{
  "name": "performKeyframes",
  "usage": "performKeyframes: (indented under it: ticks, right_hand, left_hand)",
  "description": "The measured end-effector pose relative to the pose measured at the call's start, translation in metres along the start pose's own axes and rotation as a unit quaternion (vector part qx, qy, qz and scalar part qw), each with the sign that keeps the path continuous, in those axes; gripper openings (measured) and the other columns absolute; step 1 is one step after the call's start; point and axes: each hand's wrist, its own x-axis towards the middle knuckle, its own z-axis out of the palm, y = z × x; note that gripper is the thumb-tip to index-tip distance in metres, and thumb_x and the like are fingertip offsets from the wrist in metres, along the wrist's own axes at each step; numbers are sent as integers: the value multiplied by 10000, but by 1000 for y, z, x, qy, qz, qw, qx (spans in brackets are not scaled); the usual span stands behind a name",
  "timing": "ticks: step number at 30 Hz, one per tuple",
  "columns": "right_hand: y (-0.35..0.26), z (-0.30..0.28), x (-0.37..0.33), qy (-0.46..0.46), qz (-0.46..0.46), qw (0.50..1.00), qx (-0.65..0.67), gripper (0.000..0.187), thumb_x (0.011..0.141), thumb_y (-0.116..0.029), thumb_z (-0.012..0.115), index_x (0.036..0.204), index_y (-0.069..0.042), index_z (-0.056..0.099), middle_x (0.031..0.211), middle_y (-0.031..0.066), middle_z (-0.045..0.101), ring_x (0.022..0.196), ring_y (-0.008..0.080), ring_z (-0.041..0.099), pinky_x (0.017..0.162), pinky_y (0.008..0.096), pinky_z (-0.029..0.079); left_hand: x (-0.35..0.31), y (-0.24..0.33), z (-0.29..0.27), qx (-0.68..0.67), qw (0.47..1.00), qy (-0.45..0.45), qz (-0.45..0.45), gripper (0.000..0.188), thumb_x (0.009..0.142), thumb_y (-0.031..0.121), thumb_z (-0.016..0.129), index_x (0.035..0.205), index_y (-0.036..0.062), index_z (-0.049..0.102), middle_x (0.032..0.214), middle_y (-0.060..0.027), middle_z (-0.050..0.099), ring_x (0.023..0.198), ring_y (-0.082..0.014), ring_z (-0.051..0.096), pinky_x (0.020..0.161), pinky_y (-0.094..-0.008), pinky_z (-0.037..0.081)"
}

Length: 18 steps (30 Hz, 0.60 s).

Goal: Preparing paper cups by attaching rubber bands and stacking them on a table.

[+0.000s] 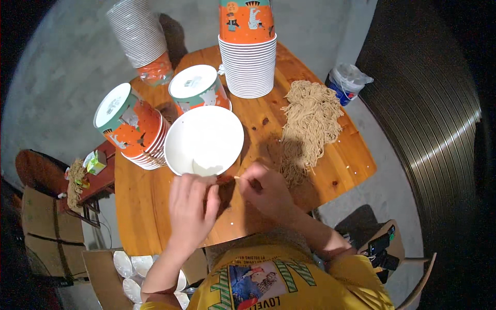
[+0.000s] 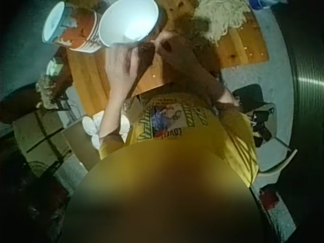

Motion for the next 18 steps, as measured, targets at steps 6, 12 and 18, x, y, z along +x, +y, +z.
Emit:
performKeyframes:
  ticks: [6, 12, 18]
  right_hand:
    - [3, 12, 5, 48, 35, 996, -60, 82, 765, -55, 600, 768, -36, 521, 642, 53, 511, 546, 137, 494, 517, 293, 419]
    - [4, 15, 8, 65, 42, 994, -78, 75, 757, -33, 584, 754, -35, 509, 634, 57, 509, 535, 124, 492, 501, 289, 407]
    - [13, 18, 10, 93, 17, 991, -98, 90, 740, 2, 592, 757, -32, 510, 632, 57, 518, 527, 112, 493, 488, 281, 404]
  left_hand:
    - [14, -10, 7, 31, 999, -32, 14, 159, 769, 71, 651, 917, 51, 595, 832, -89, 520, 821, -269, 500, 740, -383, 375]
    - [14, -8, 11, 21, 999, -41, 15, 131, 774, 71, 649, 893, 51, 598, 823, -85, 520, 810, -267, 501, 734, -376, 376]
    - [15, -8, 13, 6, 999, -50, 10, 129, 778, 70, 645, 897, 50, 599, 822, -85, 522, 809, -268, 503, 729, -376, 376]
